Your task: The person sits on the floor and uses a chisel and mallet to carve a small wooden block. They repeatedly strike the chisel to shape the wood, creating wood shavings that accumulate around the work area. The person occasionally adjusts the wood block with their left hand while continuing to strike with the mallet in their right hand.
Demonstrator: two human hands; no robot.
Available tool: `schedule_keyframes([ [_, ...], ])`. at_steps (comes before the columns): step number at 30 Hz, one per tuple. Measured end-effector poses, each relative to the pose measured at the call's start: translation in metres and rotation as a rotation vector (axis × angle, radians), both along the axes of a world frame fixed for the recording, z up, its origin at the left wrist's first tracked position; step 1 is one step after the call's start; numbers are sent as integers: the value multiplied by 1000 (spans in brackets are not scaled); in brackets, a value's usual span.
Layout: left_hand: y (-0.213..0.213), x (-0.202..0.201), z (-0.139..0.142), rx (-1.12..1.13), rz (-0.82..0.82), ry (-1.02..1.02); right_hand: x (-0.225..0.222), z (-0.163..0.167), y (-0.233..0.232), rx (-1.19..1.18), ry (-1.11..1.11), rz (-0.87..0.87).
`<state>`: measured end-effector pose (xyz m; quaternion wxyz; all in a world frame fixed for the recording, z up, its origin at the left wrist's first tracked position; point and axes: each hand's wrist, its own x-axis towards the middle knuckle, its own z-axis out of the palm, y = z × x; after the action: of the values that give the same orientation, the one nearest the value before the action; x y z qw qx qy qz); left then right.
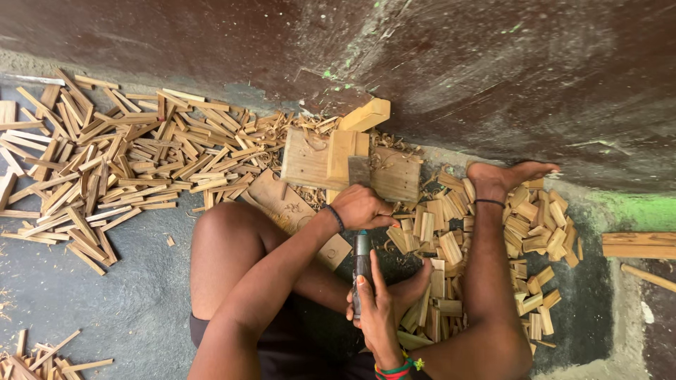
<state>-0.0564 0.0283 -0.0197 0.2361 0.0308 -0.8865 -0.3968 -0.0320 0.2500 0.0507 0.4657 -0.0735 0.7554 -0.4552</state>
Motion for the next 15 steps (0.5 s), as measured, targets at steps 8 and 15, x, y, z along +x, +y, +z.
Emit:
schedule_keyframes([
  [8, -20, -10, -15, 73, -51, -59, -2, -17, -25, -65, -6, 27],
  [15, -48, -35, 14, -219, 66, 126, -22, -33, -53, -165, 98, 49],
])
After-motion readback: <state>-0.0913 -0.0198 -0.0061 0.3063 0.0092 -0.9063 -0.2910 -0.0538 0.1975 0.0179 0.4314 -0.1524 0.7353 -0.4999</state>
